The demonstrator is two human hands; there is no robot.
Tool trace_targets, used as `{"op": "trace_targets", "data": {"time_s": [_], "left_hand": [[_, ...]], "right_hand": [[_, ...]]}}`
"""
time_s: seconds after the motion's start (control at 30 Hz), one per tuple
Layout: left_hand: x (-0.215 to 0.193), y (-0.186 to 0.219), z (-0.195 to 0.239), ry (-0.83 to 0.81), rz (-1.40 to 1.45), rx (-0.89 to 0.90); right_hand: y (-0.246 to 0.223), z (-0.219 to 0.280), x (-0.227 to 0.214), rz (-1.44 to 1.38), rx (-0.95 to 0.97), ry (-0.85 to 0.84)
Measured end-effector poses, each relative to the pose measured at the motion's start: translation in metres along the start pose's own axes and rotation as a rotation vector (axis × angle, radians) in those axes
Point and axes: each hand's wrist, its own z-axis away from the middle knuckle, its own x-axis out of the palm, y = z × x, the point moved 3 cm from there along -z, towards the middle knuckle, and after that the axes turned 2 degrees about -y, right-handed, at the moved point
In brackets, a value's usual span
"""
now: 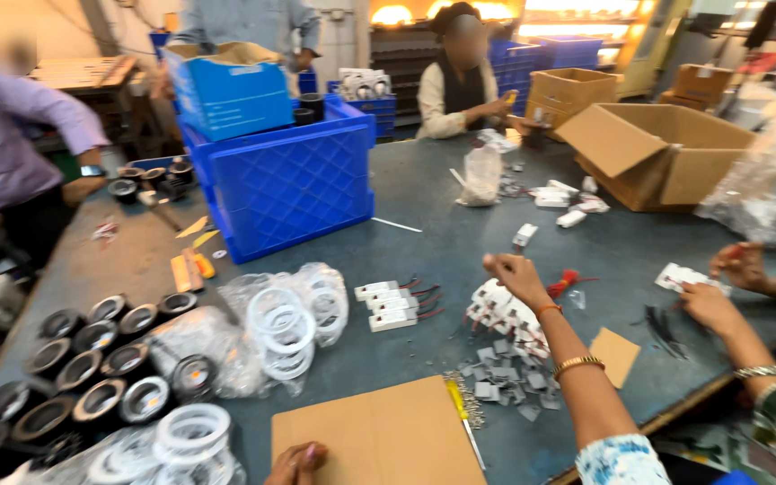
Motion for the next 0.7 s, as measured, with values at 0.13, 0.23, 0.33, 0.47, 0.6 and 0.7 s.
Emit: {"op": "trace_targets", "data": {"time_s": [0.13, 0.23, 0.33, 0.47, 0.6, 0.7], "left_hand": [[0.006, 0.001, -0.009, 0.036, -0.022, 0.026], [0.009, -0.003, -0.015, -0.063, 0.02, -0.042], [0.003, 0.006, -0.01, -0.012, -0.068, 0.051], [0.004, 0.002, 0.014, 0.075, 0.05, -0.259], [0.003, 0.004, 0.023, 0.123, 0.105, -0.265], [-0.001, 0.011, 0.023, 0.111, 0.109, -0.255]], "right_hand": [[0.04, -0.001, -0.036, 0.58, -0.022, 0.023], [0.065, 0.01, -0.036, 0.806, -0.067, -0.214], [0.074, 0.014, -0.031, 0.723, -0.072, -0.333], [0.073, 0.005, -0.023, 0.616, 0.095, -0.36], [0.07, -0.004, -0.014, 0.651, 0.233, -0.407], [0.073, -0.006, -0.012, 0.639, 0.243, -0.42]]}}
